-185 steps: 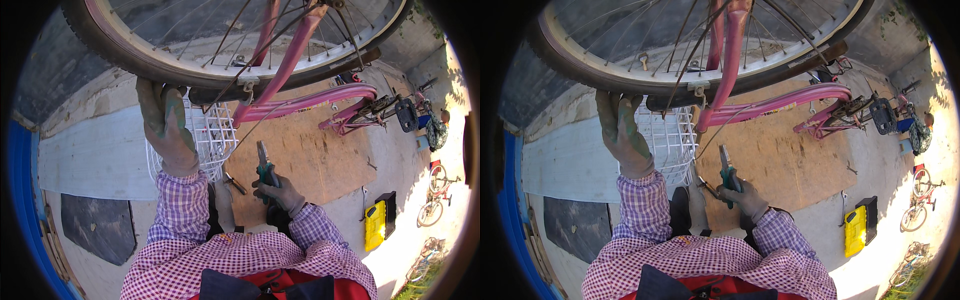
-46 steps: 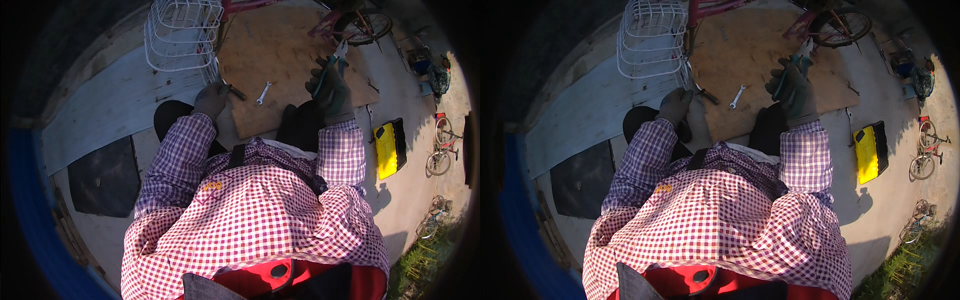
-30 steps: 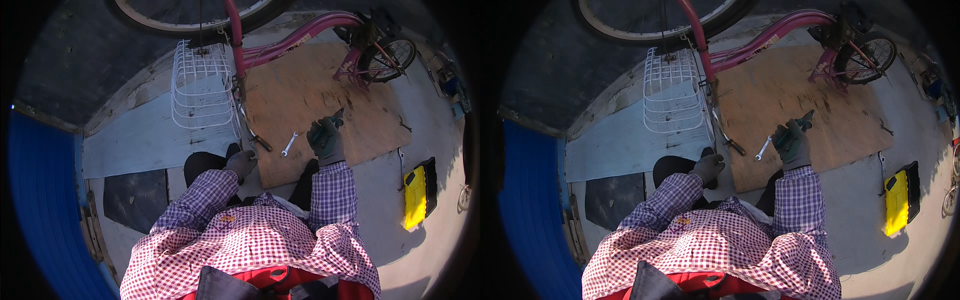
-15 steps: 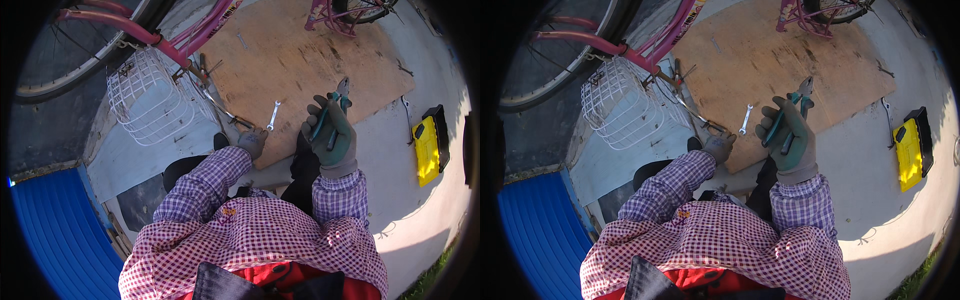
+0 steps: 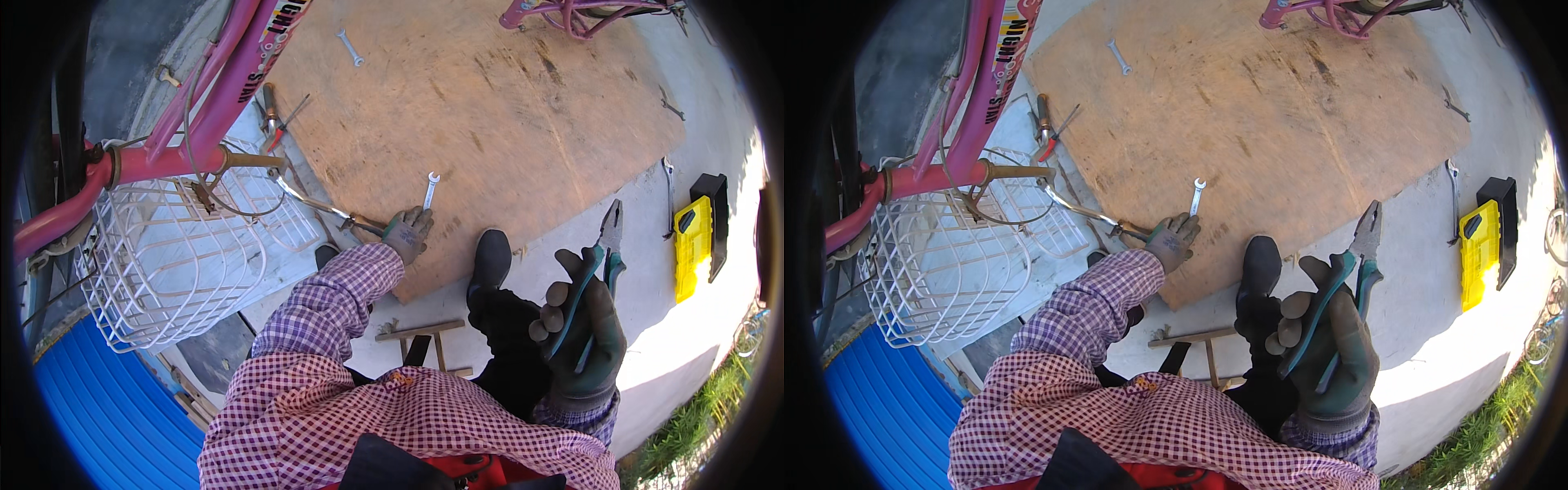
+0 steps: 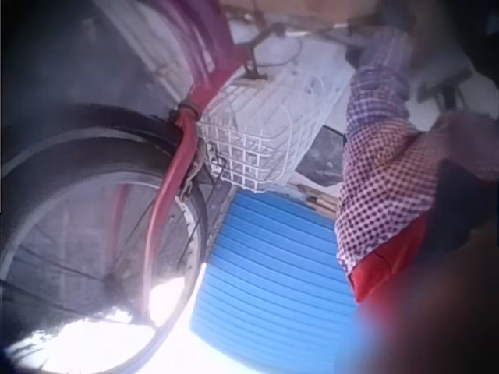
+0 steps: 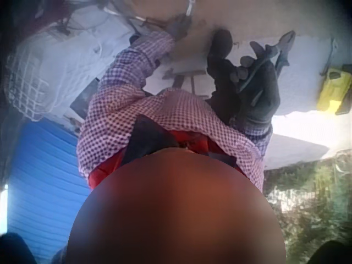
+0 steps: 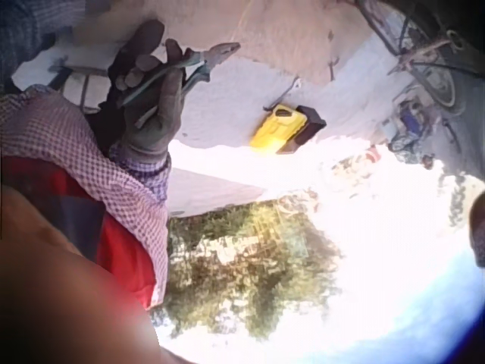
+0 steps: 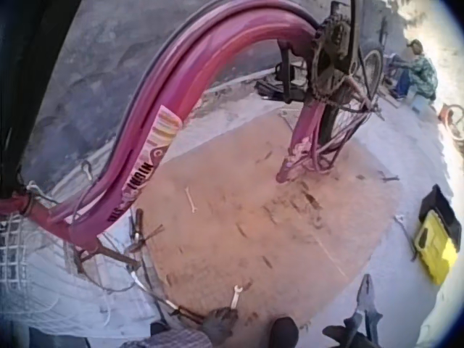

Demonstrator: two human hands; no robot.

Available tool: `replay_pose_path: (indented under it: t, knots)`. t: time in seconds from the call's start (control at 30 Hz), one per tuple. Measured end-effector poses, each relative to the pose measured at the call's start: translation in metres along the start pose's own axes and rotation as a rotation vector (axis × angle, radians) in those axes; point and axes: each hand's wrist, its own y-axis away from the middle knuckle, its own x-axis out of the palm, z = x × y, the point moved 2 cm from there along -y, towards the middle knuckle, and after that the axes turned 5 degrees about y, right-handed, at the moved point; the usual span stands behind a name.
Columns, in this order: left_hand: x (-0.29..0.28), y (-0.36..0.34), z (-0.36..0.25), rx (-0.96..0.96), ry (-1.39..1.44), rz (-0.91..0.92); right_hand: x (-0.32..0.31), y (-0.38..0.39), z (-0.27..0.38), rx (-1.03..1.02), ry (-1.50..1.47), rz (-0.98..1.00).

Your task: The person works on a pink bicycle that is upside down, using a wrench and pliers to adjust the rear wheel axle and brake cable. The person repositions the bicycle and continues tightening components near the rear hub and brake assembly.

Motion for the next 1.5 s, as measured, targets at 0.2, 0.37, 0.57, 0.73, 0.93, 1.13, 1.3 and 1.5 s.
replay_pose_path:
  t: [0.2, 0.37, 0.57, 0.73, 0.93, 1.13, 1.3, 1.5]
  knots:
    - [-0.103, -0.033, 0.101, -0.449, 0.021, -0.155, 0.007, -0.006, -0.002, 0.032, 0.003, -0.043]
    - [-0.169, -0.036, 0.141, -0.523, 0.077, -0.426, 0.016, -0.006, -0.001, 0.047, -0.028, -0.052]
    - [-0.104, 0.012, 0.05, -0.514, 0.304, 0.005, 0.014, 0.006, -0.003, 0.065, 0.037, 0.059]
    - [-0.059, 0.088, -0.036, -0.434, 0.475, 0.208, 0.009, 0.015, -0.007, -0.018, -0.029, 0.252]
    - [-0.064, 0.15, -0.1, -0.355, 0.386, 0.278, -0.002, 0.027, -0.013, -0.081, 0.02, 0.287]
    - [-0.086, 0.198, -0.116, -0.415, 0.329, 0.097, -0.016, 0.023, -0.022, -0.071, 0.1, 0.403]
    - [-0.104, 0.24, -0.131, -0.467, 0.328, -0.056, -0.022, 0.015, -0.03, -0.054, 0.115, 0.426]
    - [-0.105, 0.287, -0.143, -0.542, 0.354, -0.127, -0.021, 0.009, -0.036, -0.009, 0.07, 0.303]
